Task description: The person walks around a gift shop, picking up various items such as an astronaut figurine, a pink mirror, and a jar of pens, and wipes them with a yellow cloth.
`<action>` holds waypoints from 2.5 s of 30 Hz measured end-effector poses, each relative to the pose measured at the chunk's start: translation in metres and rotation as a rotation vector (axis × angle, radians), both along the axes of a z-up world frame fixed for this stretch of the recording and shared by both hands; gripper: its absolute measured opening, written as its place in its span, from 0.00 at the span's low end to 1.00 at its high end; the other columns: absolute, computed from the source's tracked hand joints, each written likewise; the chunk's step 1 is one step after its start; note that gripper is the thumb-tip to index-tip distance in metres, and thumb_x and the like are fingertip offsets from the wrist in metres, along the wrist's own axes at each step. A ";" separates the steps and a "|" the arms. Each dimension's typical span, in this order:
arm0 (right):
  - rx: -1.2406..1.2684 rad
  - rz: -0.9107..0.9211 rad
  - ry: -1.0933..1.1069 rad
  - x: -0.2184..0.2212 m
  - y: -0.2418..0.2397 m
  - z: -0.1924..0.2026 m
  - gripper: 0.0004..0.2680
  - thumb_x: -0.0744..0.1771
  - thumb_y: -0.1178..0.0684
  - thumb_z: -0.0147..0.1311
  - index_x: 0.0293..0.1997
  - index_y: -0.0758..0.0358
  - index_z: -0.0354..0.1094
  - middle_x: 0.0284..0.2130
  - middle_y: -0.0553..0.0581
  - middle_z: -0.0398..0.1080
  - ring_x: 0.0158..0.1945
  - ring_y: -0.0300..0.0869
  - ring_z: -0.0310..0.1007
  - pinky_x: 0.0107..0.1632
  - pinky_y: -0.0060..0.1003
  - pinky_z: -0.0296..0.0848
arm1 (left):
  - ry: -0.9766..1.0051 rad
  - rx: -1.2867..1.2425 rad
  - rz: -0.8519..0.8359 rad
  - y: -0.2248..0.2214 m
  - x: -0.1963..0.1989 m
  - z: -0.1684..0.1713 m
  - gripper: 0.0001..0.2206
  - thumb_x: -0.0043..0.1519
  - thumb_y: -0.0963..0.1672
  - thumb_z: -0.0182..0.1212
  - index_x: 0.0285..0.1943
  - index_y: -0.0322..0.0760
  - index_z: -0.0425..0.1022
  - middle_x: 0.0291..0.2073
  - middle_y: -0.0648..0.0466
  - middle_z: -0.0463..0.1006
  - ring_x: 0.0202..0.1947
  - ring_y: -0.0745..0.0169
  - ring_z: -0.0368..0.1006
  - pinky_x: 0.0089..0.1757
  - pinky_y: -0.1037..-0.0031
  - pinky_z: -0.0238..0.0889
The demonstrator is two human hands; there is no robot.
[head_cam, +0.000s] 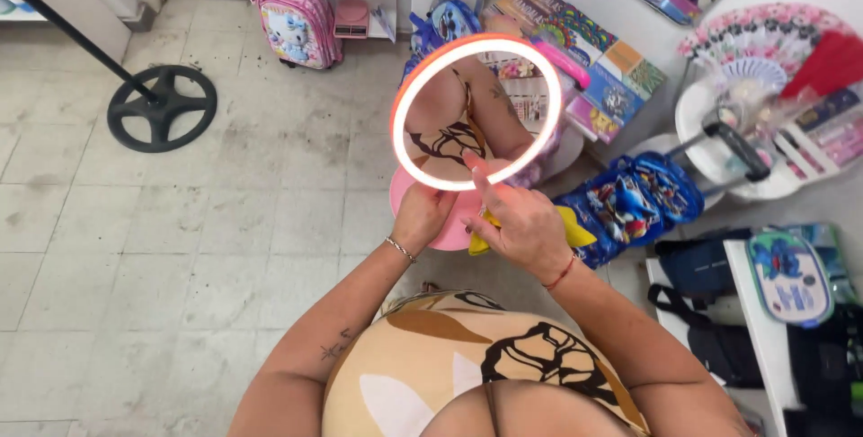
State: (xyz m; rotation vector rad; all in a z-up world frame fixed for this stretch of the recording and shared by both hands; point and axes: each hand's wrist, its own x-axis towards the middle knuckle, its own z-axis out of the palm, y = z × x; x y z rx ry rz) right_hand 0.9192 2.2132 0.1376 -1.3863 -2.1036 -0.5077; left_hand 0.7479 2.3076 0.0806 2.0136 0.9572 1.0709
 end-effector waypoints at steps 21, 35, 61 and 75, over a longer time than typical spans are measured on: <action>0.185 -0.129 0.138 0.020 0.354 0.002 0.20 0.67 0.39 0.57 0.62 0.58 0.72 0.30 0.54 0.74 0.30 0.50 0.74 0.38 0.45 0.74 | -0.022 -0.115 -0.139 0.396 0.017 -0.011 0.13 0.64 0.47 0.62 0.51 0.34 0.81 0.42 0.39 0.82 0.49 0.35 0.76 0.49 0.50 0.71; 0.244 -0.325 0.095 0.065 0.493 0.016 0.19 0.68 0.45 0.53 0.67 0.58 0.67 0.32 0.57 0.72 0.30 0.54 0.72 0.36 0.46 0.73 | -0.035 -0.051 -0.425 0.551 0.104 0.047 0.11 0.64 0.45 0.63 0.47 0.31 0.81 0.39 0.37 0.83 0.45 0.33 0.78 0.44 0.51 0.74; 0.316 -0.541 1.110 0.279 0.678 0.067 0.14 0.76 0.49 0.40 0.63 0.71 0.61 0.43 0.67 0.72 0.38 0.47 0.77 0.43 0.41 0.78 | -0.041 -0.071 -0.948 0.792 0.388 0.045 0.15 0.68 0.46 0.55 0.53 0.26 0.75 0.41 0.33 0.78 0.47 0.29 0.76 0.42 0.52 0.78; 0.102 -0.797 1.049 0.316 0.773 -0.023 0.09 0.74 0.55 0.48 0.59 0.67 0.69 0.45 0.70 0.74 0.47 0.56 0.74 0.50 0.57 0.72 | 0.202 -0.067 -0.962 0.887 0.464 -0.048 0.14 0.65 0.47 0.58 0.51 0.32 0.78 0.42 0.39 0.80 0.50 0.36 0.75 0.49 0.52 0.71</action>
